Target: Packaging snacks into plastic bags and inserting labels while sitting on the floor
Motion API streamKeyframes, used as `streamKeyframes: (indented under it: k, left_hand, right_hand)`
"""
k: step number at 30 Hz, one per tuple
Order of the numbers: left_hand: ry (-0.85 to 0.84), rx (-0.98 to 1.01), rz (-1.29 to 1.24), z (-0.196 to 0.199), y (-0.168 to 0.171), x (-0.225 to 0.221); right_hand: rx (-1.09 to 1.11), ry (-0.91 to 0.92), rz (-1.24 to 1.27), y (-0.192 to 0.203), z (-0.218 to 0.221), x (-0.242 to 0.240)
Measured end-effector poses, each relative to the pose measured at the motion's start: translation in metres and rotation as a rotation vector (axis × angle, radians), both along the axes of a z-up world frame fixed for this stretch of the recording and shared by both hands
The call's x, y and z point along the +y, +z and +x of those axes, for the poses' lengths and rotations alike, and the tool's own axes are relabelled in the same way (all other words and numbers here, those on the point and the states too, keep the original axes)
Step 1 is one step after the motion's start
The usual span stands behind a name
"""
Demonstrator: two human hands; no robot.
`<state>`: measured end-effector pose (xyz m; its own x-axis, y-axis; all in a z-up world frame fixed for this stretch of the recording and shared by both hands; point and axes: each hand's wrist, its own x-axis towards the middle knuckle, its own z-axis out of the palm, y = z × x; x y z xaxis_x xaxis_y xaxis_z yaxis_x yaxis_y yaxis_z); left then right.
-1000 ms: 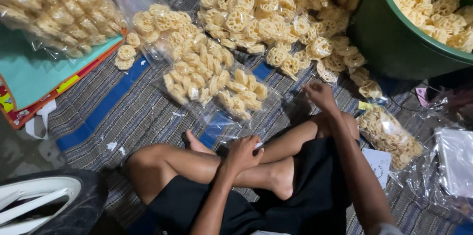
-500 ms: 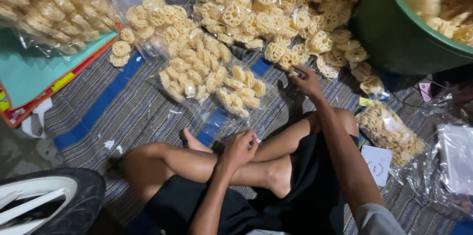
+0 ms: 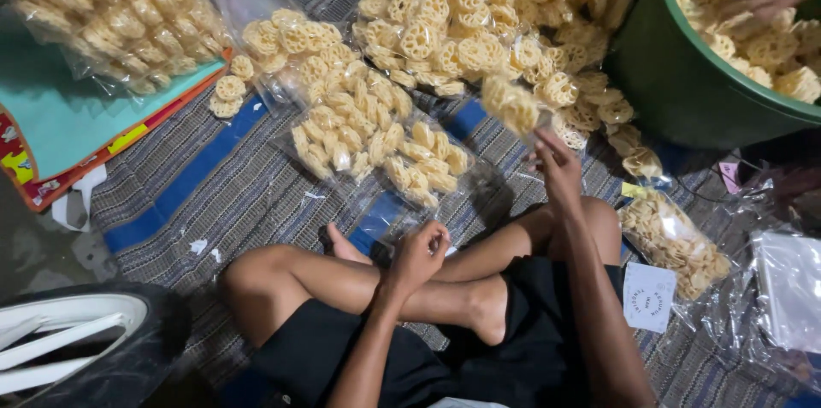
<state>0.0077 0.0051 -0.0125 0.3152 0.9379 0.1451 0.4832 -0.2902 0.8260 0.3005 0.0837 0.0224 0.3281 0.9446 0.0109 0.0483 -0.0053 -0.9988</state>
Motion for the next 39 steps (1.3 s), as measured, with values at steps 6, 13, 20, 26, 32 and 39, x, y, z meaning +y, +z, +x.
streamKeyframes:
  k: [6,13,20,26,32,39]
  left_hand:
    - [0.205,-0.822,-0.292,0.0,-0.042,0.012]
    - [0.409,-0.913,-0.4,-0.014,-0.046,0.015]
    - [0.421,-0.797,-0.428,-0.008,-0.04,0.014]
    - [0.398,-0.69,-0.347,-0.003,-0.031,0.01]
    - [0.411,-0.412,-0.244,-0.007,-0.007,0.002]
    - [0.427,-0.496,-0.314,-0.007,-0.026,0.005]
  right_hand:
    - [0.486,0.234,-0.045,-0.017,-0.023,-0.038]
    - [0.4,0.197,-0.224,-0.104,-0.063,-0.045]
    - [0.073,0.246,-0.104,-0.089,-0.078,-0.039]
    - [0.012,0.306,-0.163,-0.061,-0.091,-0.044]
    - [0.243,0.371,-0.114,-0.044,-0.092,-0.048]
    - [0.313,0.354,-0.118,-0.063,-0.09,-0.045]
